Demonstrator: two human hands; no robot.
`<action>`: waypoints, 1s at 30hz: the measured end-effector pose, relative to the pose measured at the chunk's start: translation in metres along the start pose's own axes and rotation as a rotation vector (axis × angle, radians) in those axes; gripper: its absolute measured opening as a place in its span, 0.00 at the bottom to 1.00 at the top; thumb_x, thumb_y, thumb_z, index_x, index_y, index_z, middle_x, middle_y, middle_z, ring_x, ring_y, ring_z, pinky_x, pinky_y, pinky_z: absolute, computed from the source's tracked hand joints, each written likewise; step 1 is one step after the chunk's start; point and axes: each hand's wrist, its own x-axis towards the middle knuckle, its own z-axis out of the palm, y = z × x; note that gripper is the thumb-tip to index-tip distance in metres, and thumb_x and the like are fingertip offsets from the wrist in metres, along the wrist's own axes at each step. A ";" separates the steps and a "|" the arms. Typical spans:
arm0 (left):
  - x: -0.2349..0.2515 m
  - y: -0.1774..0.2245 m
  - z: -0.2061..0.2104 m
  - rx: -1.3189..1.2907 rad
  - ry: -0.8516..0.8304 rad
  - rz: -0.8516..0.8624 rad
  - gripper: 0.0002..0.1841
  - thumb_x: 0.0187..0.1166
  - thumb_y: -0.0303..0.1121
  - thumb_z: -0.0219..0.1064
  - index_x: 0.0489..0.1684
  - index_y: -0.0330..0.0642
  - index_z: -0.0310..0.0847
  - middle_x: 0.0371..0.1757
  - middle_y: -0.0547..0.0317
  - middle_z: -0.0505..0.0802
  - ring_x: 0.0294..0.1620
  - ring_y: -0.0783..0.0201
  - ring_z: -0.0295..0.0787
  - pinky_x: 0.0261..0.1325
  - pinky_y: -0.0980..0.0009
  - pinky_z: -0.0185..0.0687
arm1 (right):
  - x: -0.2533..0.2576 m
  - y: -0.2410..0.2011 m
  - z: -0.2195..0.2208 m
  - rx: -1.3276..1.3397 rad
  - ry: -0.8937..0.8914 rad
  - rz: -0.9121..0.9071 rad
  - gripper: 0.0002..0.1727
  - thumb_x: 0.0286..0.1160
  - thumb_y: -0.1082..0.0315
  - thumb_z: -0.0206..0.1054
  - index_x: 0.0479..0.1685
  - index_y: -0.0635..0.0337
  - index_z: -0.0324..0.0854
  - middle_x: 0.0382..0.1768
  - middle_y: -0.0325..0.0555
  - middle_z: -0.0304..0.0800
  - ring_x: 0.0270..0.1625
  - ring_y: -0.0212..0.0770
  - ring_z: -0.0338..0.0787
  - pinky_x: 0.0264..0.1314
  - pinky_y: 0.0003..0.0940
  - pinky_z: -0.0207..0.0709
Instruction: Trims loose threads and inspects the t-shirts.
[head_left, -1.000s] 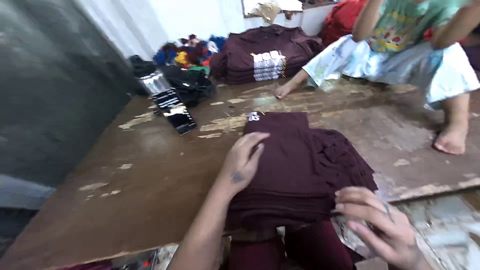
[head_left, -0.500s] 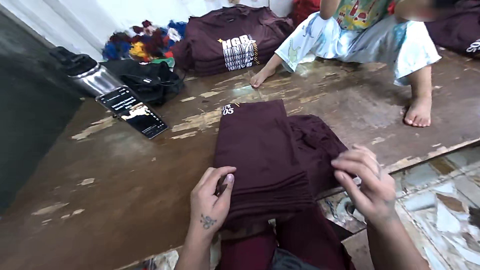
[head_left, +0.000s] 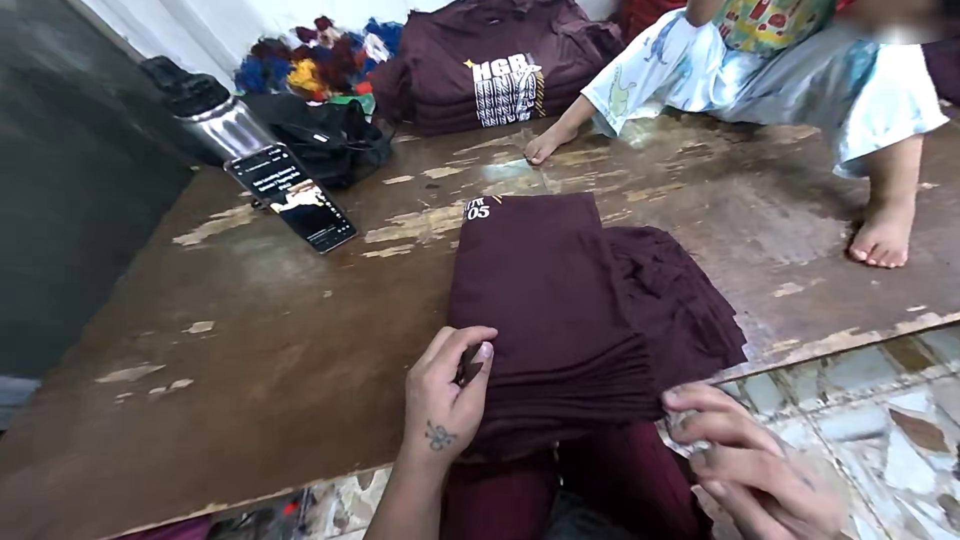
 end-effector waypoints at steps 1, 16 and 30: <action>0.000 0.000 0.000 -0.001 0.002 -0.002 0.15 0.83 0.33 0.58 0.47 0.36 0.92 0.37 0.56 0.90 0.37 0.74 0.83 0.42 0.81 0.76 | -0.001 -0.004 -0.006 0.040 -0.040 0.016 0.09 0.89 0.57 0.60 0.39 0.46 0.77 0.50 0.30 0.89 0.71 0.33 0.84 0.79 0.35 0.76; -0.002 0.009 -0.010 0.016 0.007 -0.048 0.13 0.80 0.28 0.59 0.48 0.34 0.92 0.40 0.51 0.92 0.38 0.64 0.88 0.45 0.70 0.83 | 0.088 -0.007 0.023 -0.453 -0.174 -0.131 0.33 0.86 0.34 0.52 0.74 0.50 0.75 0.64 0.49 0.86 0.71 0.46 0.83 0.77 0.43 0.72; -0.029 0.059 0.015 -1.400 0.174 -1.113 0.22 0.93 0.46 0.37 0.50 0.51 0.81 0.38 0.63 0.94 0.40 0.68 0.94 0.44 0.66 0.91 | -0.020 -0.004 0.027 -0.587 -0.178 0.224 0.62 0.67 0.23 0.62 0.81 0.76 0.57 0.71 0.81 0.73 0.81 0.66 0.72 0.86 0.49 0.61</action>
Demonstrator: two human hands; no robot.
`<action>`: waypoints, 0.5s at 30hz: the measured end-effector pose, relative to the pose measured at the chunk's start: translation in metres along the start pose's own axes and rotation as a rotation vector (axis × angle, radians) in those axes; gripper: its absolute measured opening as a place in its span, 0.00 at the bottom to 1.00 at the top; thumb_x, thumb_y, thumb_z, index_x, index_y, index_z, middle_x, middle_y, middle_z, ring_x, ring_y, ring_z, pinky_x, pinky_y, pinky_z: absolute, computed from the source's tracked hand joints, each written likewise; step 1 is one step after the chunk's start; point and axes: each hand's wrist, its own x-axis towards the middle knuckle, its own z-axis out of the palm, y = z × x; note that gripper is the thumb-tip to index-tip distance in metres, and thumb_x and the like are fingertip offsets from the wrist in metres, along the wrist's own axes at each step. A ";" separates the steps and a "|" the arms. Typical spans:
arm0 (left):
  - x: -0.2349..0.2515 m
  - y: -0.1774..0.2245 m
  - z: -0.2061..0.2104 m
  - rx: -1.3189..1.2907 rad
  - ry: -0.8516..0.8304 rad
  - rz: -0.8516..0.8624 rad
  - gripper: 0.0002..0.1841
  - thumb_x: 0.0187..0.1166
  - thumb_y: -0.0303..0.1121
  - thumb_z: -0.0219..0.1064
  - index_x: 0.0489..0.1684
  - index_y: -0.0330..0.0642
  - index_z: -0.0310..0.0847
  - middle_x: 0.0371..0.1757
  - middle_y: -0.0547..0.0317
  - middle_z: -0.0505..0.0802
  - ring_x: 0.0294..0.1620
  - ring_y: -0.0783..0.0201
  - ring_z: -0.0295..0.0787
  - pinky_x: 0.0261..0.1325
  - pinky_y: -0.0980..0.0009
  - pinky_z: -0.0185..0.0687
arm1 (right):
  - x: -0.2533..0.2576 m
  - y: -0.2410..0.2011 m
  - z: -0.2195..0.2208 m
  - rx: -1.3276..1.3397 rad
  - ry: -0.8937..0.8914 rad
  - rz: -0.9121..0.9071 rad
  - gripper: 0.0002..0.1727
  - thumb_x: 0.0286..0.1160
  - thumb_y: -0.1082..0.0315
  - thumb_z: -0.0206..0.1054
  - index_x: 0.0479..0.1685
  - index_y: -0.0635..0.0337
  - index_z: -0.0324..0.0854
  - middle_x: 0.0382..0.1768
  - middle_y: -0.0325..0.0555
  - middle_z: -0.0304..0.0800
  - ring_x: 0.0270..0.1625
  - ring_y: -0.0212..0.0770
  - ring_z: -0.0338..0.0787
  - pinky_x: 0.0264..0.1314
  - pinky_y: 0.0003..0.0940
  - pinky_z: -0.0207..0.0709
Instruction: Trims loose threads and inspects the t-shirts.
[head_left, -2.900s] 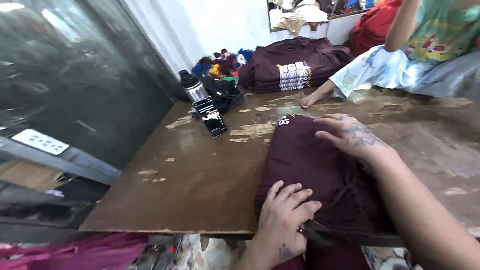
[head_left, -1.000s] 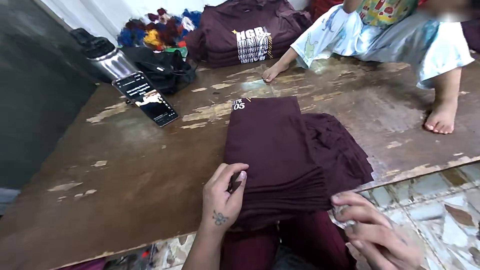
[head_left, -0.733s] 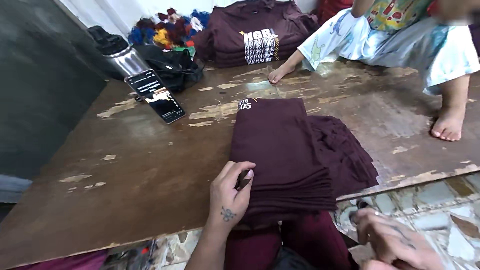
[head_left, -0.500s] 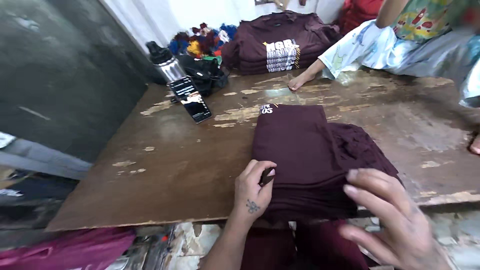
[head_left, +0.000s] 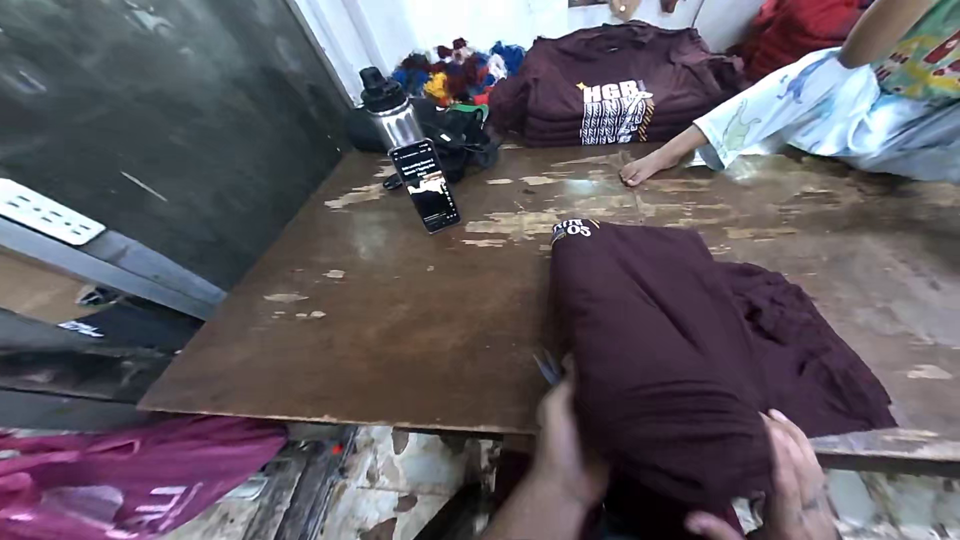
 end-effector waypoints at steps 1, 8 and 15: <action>-0.006 -0.014 0.011 -0.077 -0.064 -0.038 0.21 0.92 0.48 0.38 0.51 0.53 0.80 0.35 0.64 0.92 0.37 0.69 0.92 0.42 0.68 0.90 | -0.001 -0.004 0.000 0.093 0.024 0.073 0.62 0.64 0.29 0.71 0.79 0.82 0.58 0.71 0.84 0.74 0.80 0.66 0.74 0.86 0.50 0.64; 0.012 -0.048 0.057 0.032 -0.406 0.142 0.25 0.91 0.35 0.34 0.88 0.49 0.49 0.39 0.63 0.91 0.26 0.68 0.90 0.27 0.71 0.90 | 0.041 0.015 0.005 0.591 0.521 0.513 0.59 0.43 0.59 0.85 0.73 0.87 0.53 0.60 0.45 0.82 0.63 0.10 0.80 0.69 0.13 0.74; 0.004 0.011 0.061 -0.057 0.087 0.201 0.22 0.97 0.38 0.34 0.76 0.37 0.65 0.54 0.55 0.86 0.49 0.73 0.85 0.52 0.74 0.83 | 0.090 -0.048 -0.012 0.554 0.402 -0.061 0.39 0.61 0.43 0.80 0.76 0.34 0.70 0.68 0.07 0.80 0.70 0.08 0.77 0.73 0.13 0.73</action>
